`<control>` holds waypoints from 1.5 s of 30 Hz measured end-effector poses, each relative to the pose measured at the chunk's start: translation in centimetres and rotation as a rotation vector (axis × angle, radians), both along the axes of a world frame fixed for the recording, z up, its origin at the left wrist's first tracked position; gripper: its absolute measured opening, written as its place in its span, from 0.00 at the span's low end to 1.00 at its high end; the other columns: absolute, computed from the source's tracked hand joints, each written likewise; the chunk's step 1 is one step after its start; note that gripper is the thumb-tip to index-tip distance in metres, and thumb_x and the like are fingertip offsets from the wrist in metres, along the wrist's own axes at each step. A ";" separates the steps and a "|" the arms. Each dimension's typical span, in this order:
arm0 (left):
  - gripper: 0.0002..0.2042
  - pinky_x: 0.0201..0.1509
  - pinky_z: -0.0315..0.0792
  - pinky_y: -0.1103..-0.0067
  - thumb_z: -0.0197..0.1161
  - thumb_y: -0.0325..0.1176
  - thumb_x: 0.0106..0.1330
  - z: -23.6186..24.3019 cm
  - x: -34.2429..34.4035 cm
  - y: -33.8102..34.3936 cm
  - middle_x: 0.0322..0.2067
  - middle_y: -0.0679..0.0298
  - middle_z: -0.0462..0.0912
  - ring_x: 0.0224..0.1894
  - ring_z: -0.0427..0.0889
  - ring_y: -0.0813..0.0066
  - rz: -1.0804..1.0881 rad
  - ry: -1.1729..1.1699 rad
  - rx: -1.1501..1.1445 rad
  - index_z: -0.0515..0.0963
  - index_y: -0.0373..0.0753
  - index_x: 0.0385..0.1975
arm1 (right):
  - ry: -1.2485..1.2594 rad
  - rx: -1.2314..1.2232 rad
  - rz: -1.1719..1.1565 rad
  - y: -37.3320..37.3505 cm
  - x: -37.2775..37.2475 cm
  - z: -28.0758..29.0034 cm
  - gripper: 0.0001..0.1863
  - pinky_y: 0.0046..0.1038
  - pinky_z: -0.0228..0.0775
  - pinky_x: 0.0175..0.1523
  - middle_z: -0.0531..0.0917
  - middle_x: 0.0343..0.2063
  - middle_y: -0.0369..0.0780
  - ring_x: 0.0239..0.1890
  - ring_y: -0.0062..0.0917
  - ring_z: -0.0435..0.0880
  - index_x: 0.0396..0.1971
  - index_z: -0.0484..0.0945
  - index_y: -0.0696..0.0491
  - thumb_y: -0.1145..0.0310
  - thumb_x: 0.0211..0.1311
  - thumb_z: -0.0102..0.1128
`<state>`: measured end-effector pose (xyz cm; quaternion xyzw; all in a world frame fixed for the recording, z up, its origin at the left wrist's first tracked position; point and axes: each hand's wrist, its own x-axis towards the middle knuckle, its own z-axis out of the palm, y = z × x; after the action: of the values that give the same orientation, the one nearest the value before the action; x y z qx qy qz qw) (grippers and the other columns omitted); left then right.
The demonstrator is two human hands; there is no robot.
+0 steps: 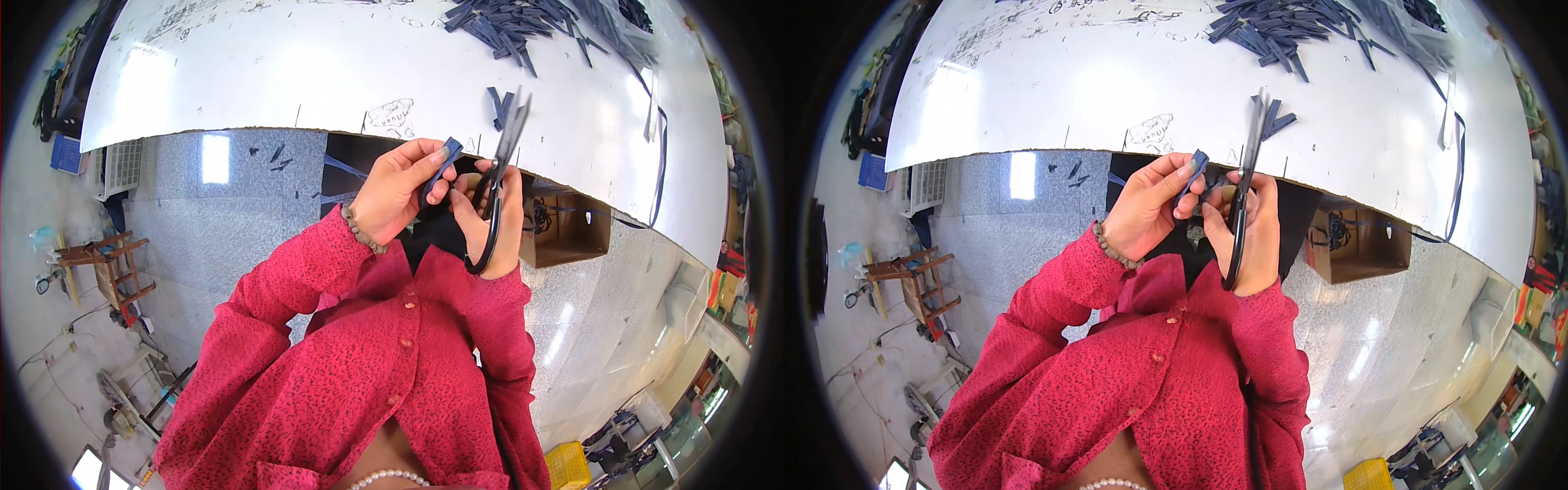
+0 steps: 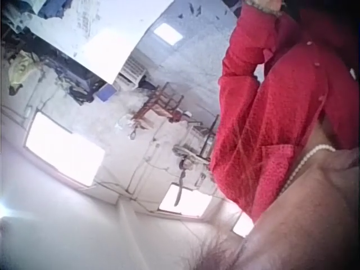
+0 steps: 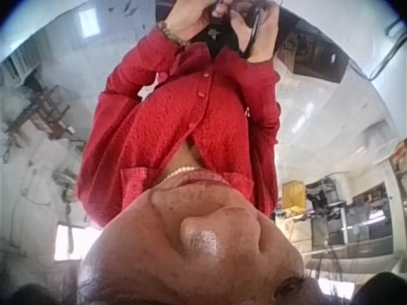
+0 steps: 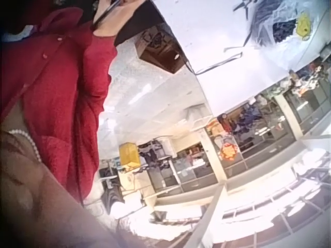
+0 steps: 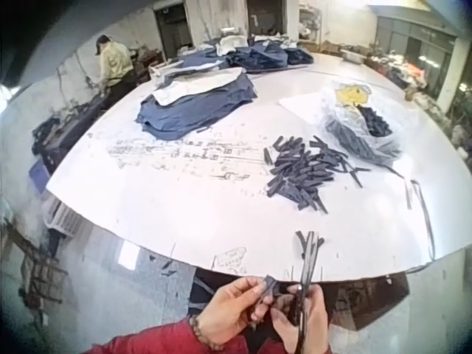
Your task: Cutting long blue fabric straps into smaller segments using scissors on a work table.
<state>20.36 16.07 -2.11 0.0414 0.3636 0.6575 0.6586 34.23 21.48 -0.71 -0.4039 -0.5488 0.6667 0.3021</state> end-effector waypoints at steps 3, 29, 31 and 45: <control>0.08 0.30 0.70 0.86 0.55 0.30 0.69 -0.3 0.0 -0.1 0.29 0.65 0.78 0.25 0.74 0.83 0.035 0.001 0.031 0.73 0.35 0.43 | -0.050 0.033 -0.003 0.2 0.1 0.1 0.22 0.18 0.68 0.38 0.76 0.29 0.37 0.31 0.17 0.75 0.46 0.61 0.57 0.83 0.52 0.58; 0.07 0.39 0.75 0.85 0.54 0.26 0.69 -0.9 2.2 -0.7 0.33 0.64 0.80 0.35 0.79 0.83 0.017 0.369 0.009 0.74 0.31 0.43 | 0.024 0.018 -0.096 1.0 0.1 0.2 0.23 0.17 0.71 0.35 0.78 0.33 0.40 0.31 0.19 0.80 0.49 0.62 0.58 0.83 0.54 0.56; 0.07 0.38 0.75 0.86 0.55 0.26 0.68 -0.8 2.3 -0.6 0.33 0.65 0.80 0.33 0.79 0.83 0.029 0.390 -0.009 0.75 0.31 0.42 | 0.009 0.062 -0.113 1.1 0.1 -0.1 0.23 0.16 0.70 0.35 0.78 0.32 0.40 0.30 0.19 0.79 0.49 0.62 0.58 0.83 0.53 0.56; 0.07 0.36 0.74 0.86 0.57 0.26 0.67 -0.3 -1.2 0.0 0.30 0.63 0.82 0.31 0.80 0.81 0.403 0.668 -0.020 0.76 0.32 0.41 | -0.056 0.081 -0.166 1.2 0.5 0.5 0.24 0.19 0.69 0.41 0.78 0.31 0.39 0.33 0.17 0.76 0.48 0.63 0.57 0.83 0.50 0.59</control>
<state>19.13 16.08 -2.37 0.1747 0.5653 0.7204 0.3619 34.76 22.63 -0.25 -0.4537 -0.5483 0.6052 0.3568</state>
